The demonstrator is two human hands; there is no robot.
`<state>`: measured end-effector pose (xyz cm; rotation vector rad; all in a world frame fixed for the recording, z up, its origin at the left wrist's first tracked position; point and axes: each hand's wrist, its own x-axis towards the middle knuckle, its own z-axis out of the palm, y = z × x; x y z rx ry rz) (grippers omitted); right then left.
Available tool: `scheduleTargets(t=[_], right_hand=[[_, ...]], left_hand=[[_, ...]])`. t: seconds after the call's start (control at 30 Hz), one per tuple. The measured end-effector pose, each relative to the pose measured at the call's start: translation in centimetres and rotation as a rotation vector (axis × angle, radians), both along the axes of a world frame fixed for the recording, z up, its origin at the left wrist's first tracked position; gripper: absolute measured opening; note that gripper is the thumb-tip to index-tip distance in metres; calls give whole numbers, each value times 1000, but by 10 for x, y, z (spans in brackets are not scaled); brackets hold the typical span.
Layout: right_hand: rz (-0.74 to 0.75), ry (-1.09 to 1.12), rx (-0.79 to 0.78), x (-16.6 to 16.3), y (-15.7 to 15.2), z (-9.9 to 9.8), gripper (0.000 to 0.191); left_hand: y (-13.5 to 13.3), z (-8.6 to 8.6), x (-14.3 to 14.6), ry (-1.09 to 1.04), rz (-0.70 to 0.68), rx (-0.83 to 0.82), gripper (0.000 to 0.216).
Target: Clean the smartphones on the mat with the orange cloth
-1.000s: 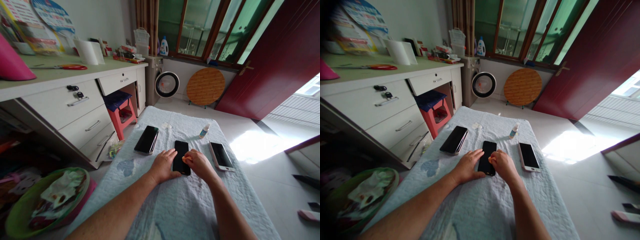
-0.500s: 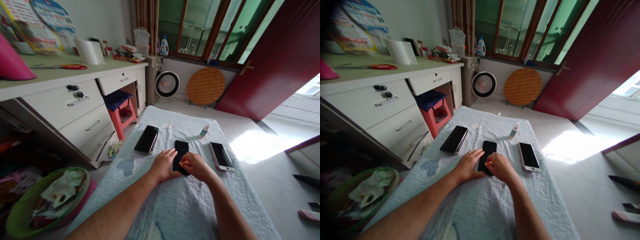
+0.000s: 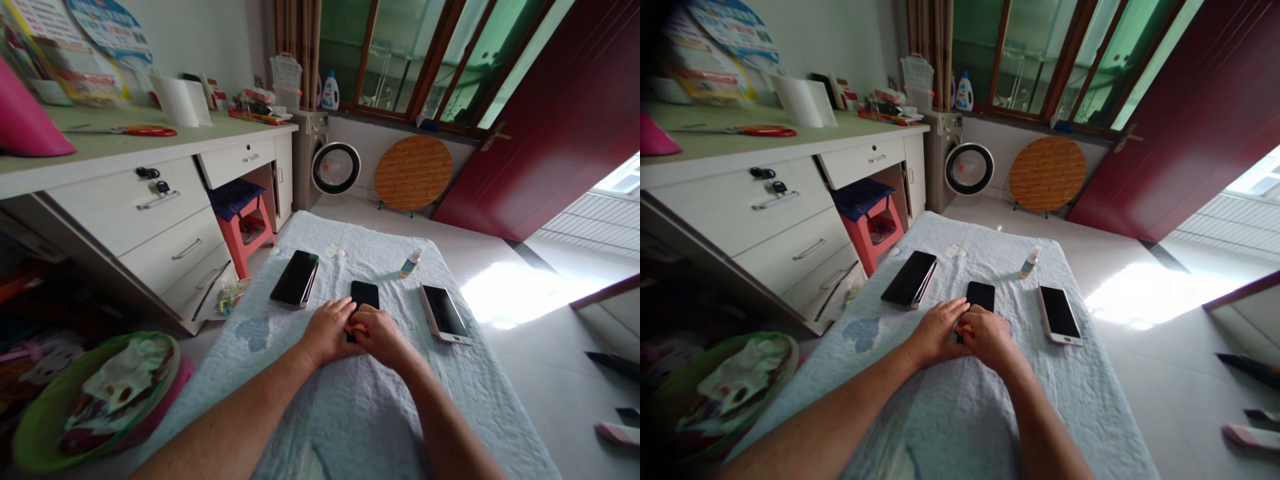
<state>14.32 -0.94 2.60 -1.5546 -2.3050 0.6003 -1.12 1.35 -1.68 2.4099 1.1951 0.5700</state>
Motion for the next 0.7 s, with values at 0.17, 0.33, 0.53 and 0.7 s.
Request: scheduleTargets(t=[0.17, 0.33, 0.53, 0.7], right_hand=[[15, 37, 72, -6, -1, -3, 11], [-27, 6, 44, 4, 5, -5, 14], [-163, -30, 53, 22, 12, -4, 16], [-230, -100, 52, 34, 14, -2, 16]], left_hand=[[0, 1, 1, -4, 6, 4, 83], [-1, 6, 0, -1, -2, -22, 87], [-2, 8, -1, 10, -8, -34, 85], [-2, 10, -1, 10, -18, -56, 87]])
